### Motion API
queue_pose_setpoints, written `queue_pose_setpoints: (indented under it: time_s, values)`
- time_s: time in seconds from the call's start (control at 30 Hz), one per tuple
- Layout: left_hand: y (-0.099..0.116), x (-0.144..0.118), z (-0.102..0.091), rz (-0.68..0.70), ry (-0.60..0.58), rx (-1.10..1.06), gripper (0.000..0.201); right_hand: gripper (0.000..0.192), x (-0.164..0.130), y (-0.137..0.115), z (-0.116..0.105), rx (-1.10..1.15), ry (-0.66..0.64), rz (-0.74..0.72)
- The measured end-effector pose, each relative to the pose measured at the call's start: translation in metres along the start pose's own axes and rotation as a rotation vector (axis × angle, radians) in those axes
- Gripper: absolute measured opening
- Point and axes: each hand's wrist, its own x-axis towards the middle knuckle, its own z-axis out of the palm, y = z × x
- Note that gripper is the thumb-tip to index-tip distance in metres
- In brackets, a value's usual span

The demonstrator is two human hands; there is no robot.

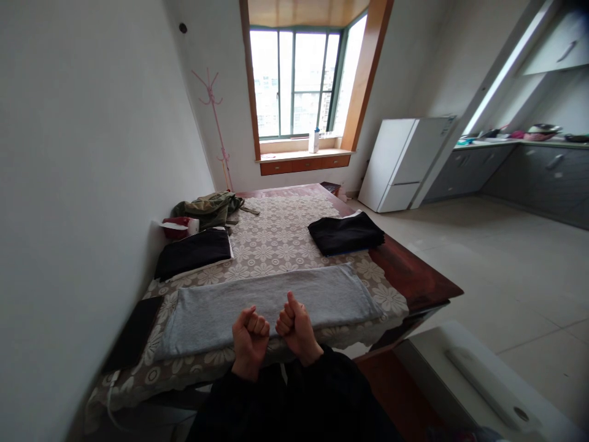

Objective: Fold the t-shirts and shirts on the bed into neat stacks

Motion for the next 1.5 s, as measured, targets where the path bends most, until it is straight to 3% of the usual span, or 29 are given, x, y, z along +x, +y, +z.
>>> queue_pose_setpoints:
  time_s: [0.5,1.2,1.5]
  values:
    - [0.001,-0.003,0.005,0.009,-0.040,0.063,0.063,0.076,0.001,-0.002,-0.001,0.009,-0.037,0.038]
    - [-0.023,-0.009,0.012,0.270,0.010,0.477,0.059,0.070,-0.002,0.013,0.002,-0.370,-0.033,-0.107]
    - [-0.025,-0.006,0.004,0.329,0.047,0.636,0.057,0.069,-0.003,0.013,0.003,-0.528,-0.013,-0.148]
